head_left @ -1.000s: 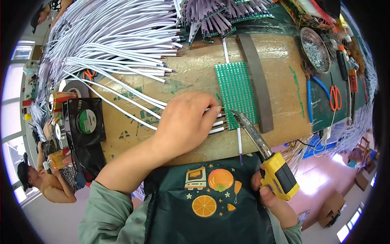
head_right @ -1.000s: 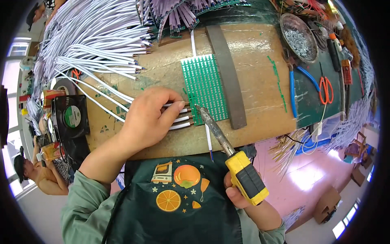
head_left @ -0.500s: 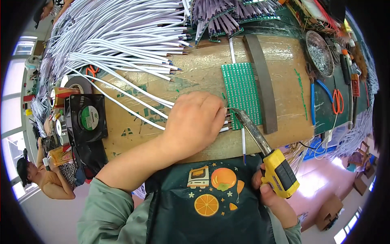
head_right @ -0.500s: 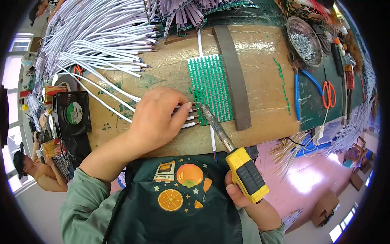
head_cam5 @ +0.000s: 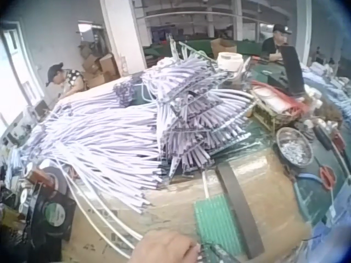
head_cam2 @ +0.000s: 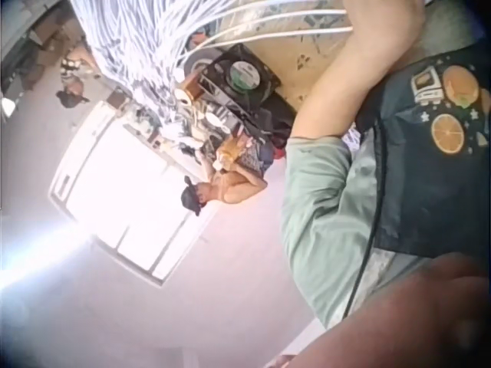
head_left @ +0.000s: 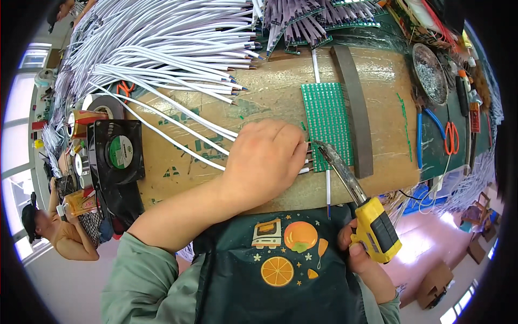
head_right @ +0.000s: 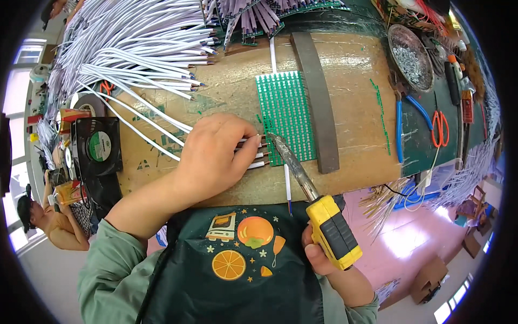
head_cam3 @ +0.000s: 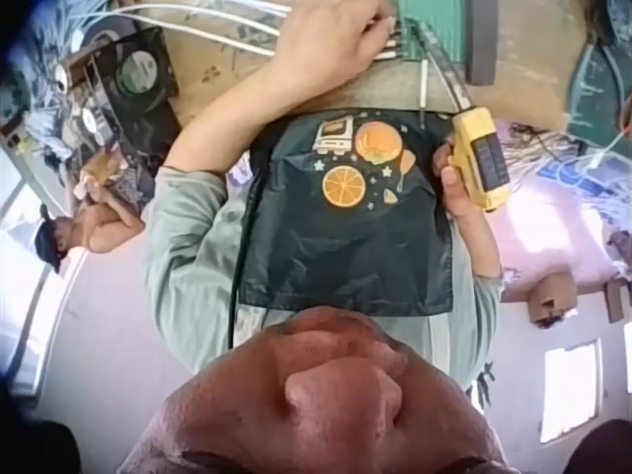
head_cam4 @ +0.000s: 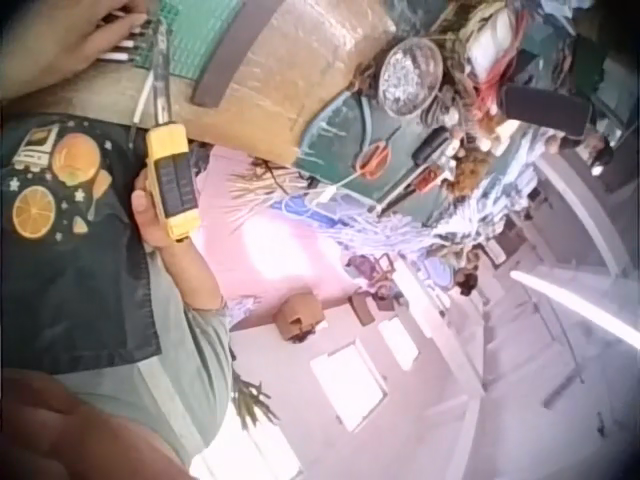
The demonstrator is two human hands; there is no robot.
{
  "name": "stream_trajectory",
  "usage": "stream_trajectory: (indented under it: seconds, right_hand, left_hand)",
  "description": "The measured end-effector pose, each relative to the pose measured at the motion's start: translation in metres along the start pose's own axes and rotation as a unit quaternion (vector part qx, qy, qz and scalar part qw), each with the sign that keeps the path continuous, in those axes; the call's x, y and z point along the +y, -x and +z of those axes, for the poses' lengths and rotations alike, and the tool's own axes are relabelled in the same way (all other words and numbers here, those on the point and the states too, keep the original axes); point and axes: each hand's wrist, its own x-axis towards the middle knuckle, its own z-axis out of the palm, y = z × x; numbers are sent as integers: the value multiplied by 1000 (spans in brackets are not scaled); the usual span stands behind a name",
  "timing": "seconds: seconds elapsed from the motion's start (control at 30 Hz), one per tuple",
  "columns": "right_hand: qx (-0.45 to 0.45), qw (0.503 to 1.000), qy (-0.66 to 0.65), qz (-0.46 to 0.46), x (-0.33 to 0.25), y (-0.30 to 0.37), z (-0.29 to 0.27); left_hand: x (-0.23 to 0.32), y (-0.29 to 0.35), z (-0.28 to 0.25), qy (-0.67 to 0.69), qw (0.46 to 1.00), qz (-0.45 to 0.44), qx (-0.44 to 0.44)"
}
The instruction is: The person solders wires onto a circuit board using a handheld tool, moves the finished wire assembly onto a stack, and arranges new wires onto the board to solder them.
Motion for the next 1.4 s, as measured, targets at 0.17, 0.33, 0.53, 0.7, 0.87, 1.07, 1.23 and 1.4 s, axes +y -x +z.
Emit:
stream_trajectory:
  seconds: [0.17,0.33,0.53,0.7,0.87,1.07,1.23,1.4]
  right_hand:
    - [1,1000,17,3,3,1,-4]
    - [-12,999,-28,31,-9,-6,3]
    - [-10,1000,15,20,1,-3,-4]
    - [-2,999,34,17,-2,-3,-1]
    - [-12,1000,5,21,-7,-8,2]
    - [46,999,15,25,0,-2,4]
    - [-6,1000,25,5,-3,-6,3]
    - [12,1000,0,-2,-2,0,5]
  left_hand:
    - [0,0,1,-7,1000,7,7]
    - [1,-1,0,-11,1000,-6,-4]
    - [0,-2,1,22,1000,-12,8]
    - [0,-2,2,13,1000,-11,2]
    - [1,-2,1,9,1000,-13,7]
    - [1,-2,2,7,1000,-14,-2]
    - [1,-2,2,4,1000,-10,7]
    - [1,-2,1,10,1000,-9,7]
